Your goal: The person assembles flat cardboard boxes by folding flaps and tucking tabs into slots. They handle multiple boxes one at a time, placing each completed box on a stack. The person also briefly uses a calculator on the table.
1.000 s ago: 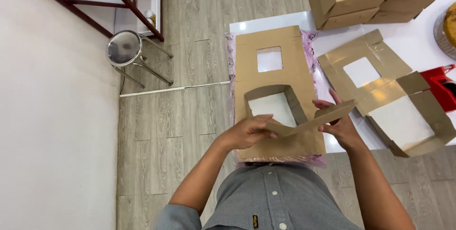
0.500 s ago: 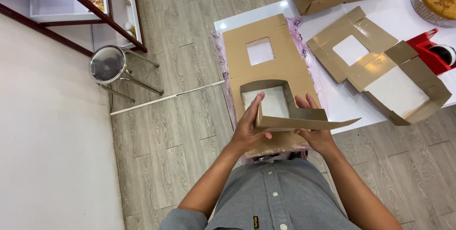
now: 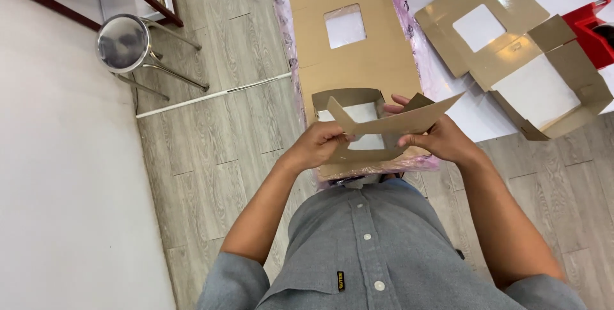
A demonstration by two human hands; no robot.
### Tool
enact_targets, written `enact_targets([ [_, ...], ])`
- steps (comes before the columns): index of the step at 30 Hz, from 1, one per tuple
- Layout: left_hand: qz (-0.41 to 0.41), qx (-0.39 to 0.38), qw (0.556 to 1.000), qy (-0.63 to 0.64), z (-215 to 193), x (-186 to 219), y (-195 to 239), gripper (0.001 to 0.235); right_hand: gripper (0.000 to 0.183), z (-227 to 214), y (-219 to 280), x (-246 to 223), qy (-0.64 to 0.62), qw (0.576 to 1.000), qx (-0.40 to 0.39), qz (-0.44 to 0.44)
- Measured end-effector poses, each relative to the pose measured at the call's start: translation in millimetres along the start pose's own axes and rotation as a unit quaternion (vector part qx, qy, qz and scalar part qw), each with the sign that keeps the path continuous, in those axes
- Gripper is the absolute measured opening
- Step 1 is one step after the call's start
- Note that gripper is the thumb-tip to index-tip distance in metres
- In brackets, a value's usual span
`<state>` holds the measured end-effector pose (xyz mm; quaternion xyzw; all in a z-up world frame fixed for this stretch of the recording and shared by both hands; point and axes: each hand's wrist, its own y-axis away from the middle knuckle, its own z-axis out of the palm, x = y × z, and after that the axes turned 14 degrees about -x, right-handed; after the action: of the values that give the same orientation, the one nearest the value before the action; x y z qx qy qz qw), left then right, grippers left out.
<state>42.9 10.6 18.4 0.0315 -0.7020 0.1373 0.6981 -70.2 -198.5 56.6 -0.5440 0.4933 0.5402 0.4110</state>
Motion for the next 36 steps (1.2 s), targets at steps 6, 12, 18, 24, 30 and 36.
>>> enact_targets([
  [6,0.077,-0.021,0.99,-0.114,11.7,65.6,-27.0,0.052,0.041,-28.4,-4.1,-12.4,0.123,0.976,0.003,-0.179],
  [12,-0.144,0.001,0.936,-0.321,29.9,-10.9,-29.4,0.068,0.071,-67.2,15.2,66.2,0.125,0.986,-0.067,-0.088],
  [18,-0.209,0.03,0.905,-0.369,73.2,-14.2,-46.9,0.062,0.069,-80.0,27.8,84.4,0.185,0.973,-0.137,0.003],
  [24,-0.142,0.181,0.935,-0.271,100.6,-27.5,-42.5,0.055,0.074,-102.2,36.5,88.2,0.07,0.995,-0.069,-0.005],
  [30,-0.097,0.23,0.916,-0.314,114.7,6.5,-54.7,0.045,0.03,-131.4,17.8,175.7,0.06,0.998,0.026,0.007],
  [36,-0.048,0.261,0.911,-0.316,94.9,-1.0,-77.3,0.049,0.058,-89.4,10.8,48.9,-0.194,0.979,-0.012,-0.054],
])
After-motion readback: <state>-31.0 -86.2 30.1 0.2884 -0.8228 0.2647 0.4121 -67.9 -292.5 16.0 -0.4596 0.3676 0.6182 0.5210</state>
